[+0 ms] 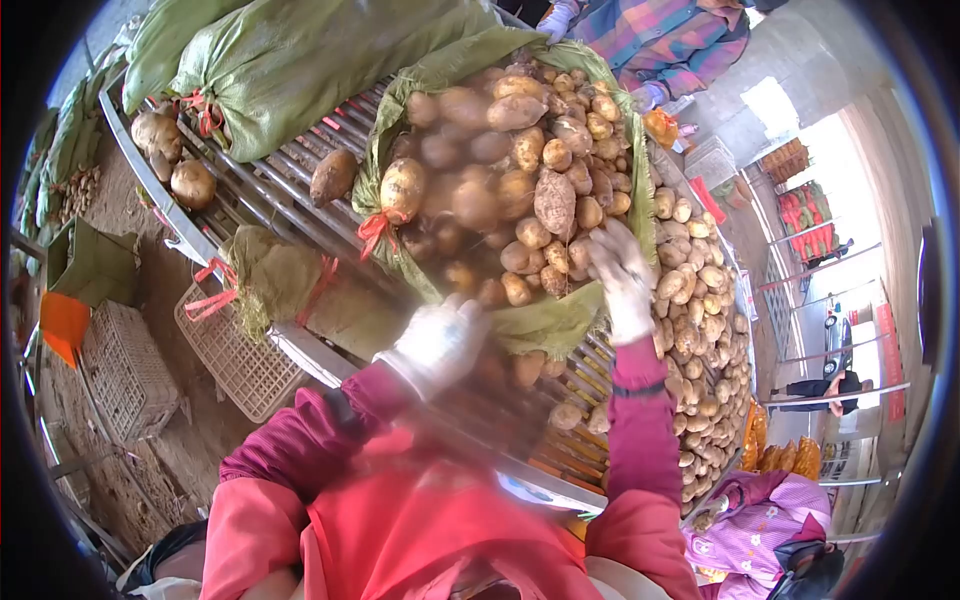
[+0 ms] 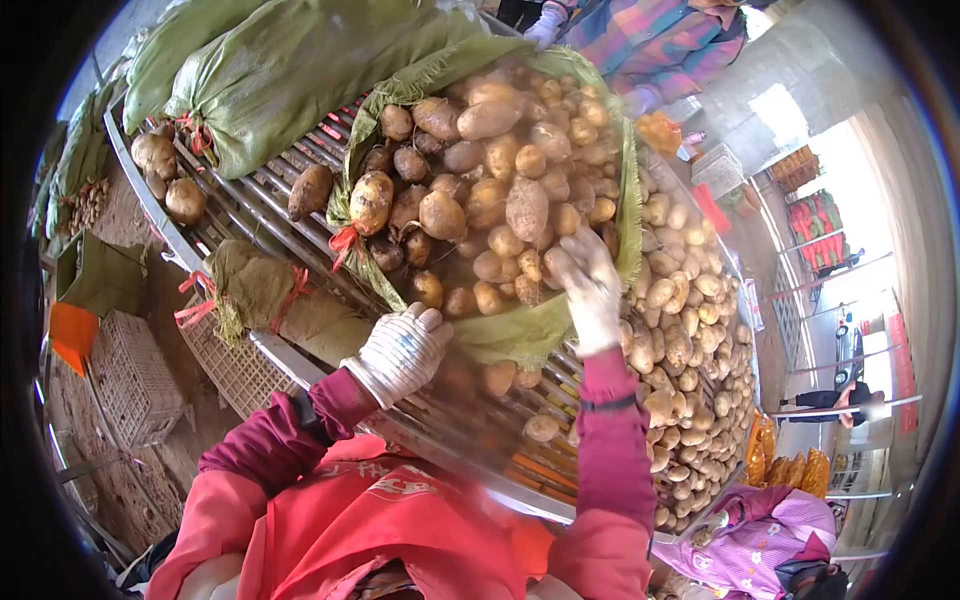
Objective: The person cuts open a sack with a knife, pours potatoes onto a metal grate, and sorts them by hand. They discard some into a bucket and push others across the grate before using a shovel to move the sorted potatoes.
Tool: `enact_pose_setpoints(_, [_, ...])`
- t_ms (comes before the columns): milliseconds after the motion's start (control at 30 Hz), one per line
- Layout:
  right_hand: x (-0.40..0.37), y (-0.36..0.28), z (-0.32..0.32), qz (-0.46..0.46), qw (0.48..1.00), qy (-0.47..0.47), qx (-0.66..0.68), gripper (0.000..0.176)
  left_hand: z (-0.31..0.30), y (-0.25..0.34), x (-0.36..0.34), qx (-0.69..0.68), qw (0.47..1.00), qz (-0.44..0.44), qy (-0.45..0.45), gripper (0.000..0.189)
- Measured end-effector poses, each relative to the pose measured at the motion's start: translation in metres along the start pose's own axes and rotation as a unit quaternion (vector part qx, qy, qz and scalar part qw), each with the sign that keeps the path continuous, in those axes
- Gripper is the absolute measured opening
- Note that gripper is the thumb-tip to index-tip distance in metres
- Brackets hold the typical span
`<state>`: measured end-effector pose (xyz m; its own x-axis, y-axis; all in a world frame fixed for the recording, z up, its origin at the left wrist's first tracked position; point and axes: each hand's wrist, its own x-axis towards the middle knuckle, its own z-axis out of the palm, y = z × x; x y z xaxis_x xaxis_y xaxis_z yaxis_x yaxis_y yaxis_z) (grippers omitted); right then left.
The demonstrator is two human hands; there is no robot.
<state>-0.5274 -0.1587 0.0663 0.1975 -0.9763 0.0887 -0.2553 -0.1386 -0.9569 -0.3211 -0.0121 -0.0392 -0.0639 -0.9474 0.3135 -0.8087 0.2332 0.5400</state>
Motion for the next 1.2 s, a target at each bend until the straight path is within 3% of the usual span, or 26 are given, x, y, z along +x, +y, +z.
enact_pose_setpoints(100, [0.062, 0.024, 0.025, -0.010, 0.990, -0.034, -0.134, 0.070, 0.001, -0.001, -0.001, -0.008, 1.000, 0.005, 0.022, 0.016])
enact_pose_setpoints(167, [0.084, 0.023, 0.052, -0.095, 0.922, -0.010, -0.376, 0.069, 0.000, 0.000, 0.000, -0.006, 1.000, 0.005, 0.023, 0.013])
enact_pose_setpoints(200, [0.097, 0.027, 0.062, -0.064, 0.857, 0.001, -0.511, 0.067, -0.002, 0.001, 0.000, -0.005, 1.000, -0.001, 0.018, 0.013])
enact_pose_setpoints(233, [0.098, 0.027, 0.066, -0.044, 0.850, -0.005, -0.525, 0.071, -0.004, 0.001, 0.001, -0.004, 1.000, -0.006, 0.012, 0.012])
enact_pose_setpoints(300, [0.078, 0.013, 0.063, -0.078, 0.852, -0.012, -0.517, 0.071, -0.006, 0.001, 0.003, -0.003, 1.000, -0.013, 0.011, 0.012])
enact_pose_setpoints(367, [0.050, -0.008, 0.060, -0.124, 0.898, -0.092, -0.413, 0.069, -0.005, 0.001, 0.008, 0.005, 1.000, -0.023, 0.013, 0.013])
enact_pose_setpoints(400, [0.031, -0.033, 0.066, -0.104, 0.888, -0.143, -0.423, 0.067, -0.004, 0.000, 0.010, 0.014, 0.999, -0.029, 0.013, 0.013])
enact_pose_setpoints(467, [0.004, -0.024, 0.077, -0.133, 0.857, -0.162, -0.471, 0.067, 0.000, -0.003, 0.012, 0.027, 0.999, -0.038, 0.021, 0.014])
enact_pose_setpoints(500, [-0.005, -0.008, 0.077, -0.182, 0.828, -0.210, -0.487, 0.074, 0.001, -0.005, 0.012, 0.007, 0.999, -0.029, 0.021, 0.015])
enact_pose_setpoints(533, [-0.016, 0.005, 0.082, -0.173, 0.815, -0.212, -0.511, 0.078, 0.000, -0.006, 0.013, -0.013, 1.000, -0.018, 0.021, 0.015])
enact_pose_setpoints(800, [-0.026, 0.034, 0.050, -0.129, 0.810, -0.163, -0.548, 0.084, 0.012, -0.002, 0.030, -0.030, 0.993, -0.042, -0.106, 0.025])
enact_pose_setpoints(967, [-0.038, 0.027, 0.037, -0.068, 0.848, -0.192, -0.489, 0.082, 0.001, 0.012, 0.029, 0.052, 0.977, -0.031, -0.203, 0.031])
enact_pose_setpoints(1000, [-0.038, 0.024, 0.033, -0.052, 0.867, -0.181, -0.462, 0.070, -0.002, 0.014, 0.031, 0.064, 0.971, -0.020, -0.229, 0.042])
enact_pose_setpoints(1100, [-0.021, 0.055, 0.012, -0.213, 0.884, -0.108, -0.403, 0.056, -0.029, 0.031, 0.040, 0.049, 0.956, -0.009, -0.288, 0.052])
enact_pose_setpoints(1133, [-0.012, 0.045, 0.009, -0.197, 0.862, -0.073, -0.462, 0.048, -0.035, 0.030, 0.045, 0.071, 0.944, 0.005, -0.322, 0.053])
enact_pose_setpoints(1200, [0.013, 0.023, 0.003, -0.171, 0.856, -0.067, -0.484, 0.049, -0.037, 0.022, 0.057, 0.099, 0.923, 0.043, -0.370, 0.049])
